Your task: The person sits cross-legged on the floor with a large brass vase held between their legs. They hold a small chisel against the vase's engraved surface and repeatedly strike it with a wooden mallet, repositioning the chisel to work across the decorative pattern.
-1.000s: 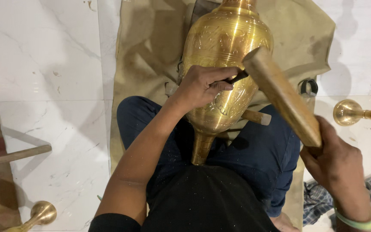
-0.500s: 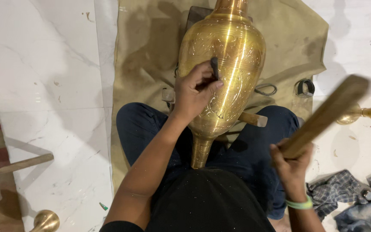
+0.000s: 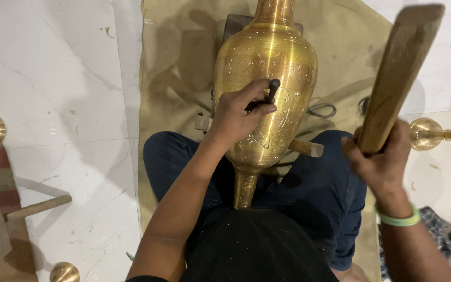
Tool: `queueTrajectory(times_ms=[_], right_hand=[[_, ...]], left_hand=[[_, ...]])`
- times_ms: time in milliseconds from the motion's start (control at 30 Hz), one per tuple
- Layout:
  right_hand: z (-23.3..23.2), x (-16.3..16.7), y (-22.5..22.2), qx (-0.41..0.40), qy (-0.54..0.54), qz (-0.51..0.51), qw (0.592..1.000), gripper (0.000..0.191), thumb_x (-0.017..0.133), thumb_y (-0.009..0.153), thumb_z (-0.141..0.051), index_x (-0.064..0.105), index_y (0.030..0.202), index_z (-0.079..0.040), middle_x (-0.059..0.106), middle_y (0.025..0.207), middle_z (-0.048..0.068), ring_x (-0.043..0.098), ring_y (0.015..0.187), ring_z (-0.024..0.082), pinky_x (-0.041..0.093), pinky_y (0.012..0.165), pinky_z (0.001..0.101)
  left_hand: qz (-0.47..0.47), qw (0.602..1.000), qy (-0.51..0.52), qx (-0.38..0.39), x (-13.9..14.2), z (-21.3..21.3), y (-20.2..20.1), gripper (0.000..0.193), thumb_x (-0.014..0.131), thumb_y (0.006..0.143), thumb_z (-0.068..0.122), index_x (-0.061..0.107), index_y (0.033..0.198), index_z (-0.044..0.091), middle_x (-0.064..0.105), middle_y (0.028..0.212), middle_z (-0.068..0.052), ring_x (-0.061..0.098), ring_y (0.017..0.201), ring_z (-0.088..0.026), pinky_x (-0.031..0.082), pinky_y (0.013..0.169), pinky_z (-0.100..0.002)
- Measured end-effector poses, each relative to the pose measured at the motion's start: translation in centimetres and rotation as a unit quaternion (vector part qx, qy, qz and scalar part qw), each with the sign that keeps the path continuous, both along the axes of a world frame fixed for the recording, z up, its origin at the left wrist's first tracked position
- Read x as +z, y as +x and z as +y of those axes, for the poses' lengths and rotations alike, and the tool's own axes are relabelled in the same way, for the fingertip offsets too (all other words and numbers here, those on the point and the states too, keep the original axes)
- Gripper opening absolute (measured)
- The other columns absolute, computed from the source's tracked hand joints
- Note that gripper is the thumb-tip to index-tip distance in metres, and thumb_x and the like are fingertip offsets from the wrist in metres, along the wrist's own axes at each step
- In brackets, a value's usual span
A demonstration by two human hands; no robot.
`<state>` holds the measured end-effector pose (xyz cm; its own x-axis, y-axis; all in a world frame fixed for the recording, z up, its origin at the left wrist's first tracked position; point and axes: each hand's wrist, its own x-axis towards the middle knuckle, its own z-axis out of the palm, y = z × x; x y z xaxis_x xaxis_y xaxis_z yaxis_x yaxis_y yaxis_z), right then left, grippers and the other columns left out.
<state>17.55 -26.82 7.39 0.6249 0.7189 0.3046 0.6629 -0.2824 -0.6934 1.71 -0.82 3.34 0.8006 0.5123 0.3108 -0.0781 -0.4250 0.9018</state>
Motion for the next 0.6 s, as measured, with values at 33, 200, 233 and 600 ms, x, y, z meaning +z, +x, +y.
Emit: queueTrajectory(times_ms=[33,200,233,600], right_hand=[[0.8,1.1,0.9,0.019,-0.019,-0.042,0.999,0.055,0.081,0.087,0.0,0.042,0.126,0.004,0.065,0.093,0.017,0.068,0.079,0.024,0.057,0.068,0.0325],[5.0,6.4,3.1,0.034,-0.017,0.166,0.985,0.06,0.077,0.09,-0.009,0.038,0.135,0.002,0.063,0.091,0.013,0.066,0.066,0.019,0.057,0.053,0.03],[5.8,7.3,3.5,0.073,-0.126,0.06,0.988,0.065,0.079,0.085,-0.009,0.042,0.137,0.002,0.066,0.086,0.014,0.069,0.066,0.022,0.058,0.055,0.0319],[7.6,10.8,2.2,0.157,-0.291,-0.171,0.928,0.071,0.079,0.079,-0.011,0.052,0.144,-0.005,0.072,0.078,0.01,0.071,0.064,0.02,0.06,0.059,0.0328]], left_hand=[[-0.009,1.0,0.009,0.0,0.0,0.0,0.0,0.049,0.084,0.089,0.012,0.06,0.132,0.011,0.078,0.099,-0.01,0.08,0.092,-0.02,0.065,0.08,-0.031],[-0.014,0.999,0.034,0.018,-0.3,-0.4,-0.1,0.049,0.082,0.09,0.012,0.059,0.133,0.011,0.078,0.1,-0.009,0.08,0.091,-0.02,0.064,0.077,-0.03],[-0.005,1.0,0.022,0.019,-0.3,-0.5,-0.2,0.048,0.082,0.09,0.011,0.06,0.133,0.011,0.078,0.099,-0.01,0.08,0.09,-0.02,0.063,0.076,-0.03],[-0.029,0.999,-0.036,0.021,-0.4,-0.7,-0.1,0.042,0.081,0.091,0.012,0.065,0.129,0.008,0.077,0.098,-0.01,0.08,0.087,-0.018,0.062,0.076,-0.029]])
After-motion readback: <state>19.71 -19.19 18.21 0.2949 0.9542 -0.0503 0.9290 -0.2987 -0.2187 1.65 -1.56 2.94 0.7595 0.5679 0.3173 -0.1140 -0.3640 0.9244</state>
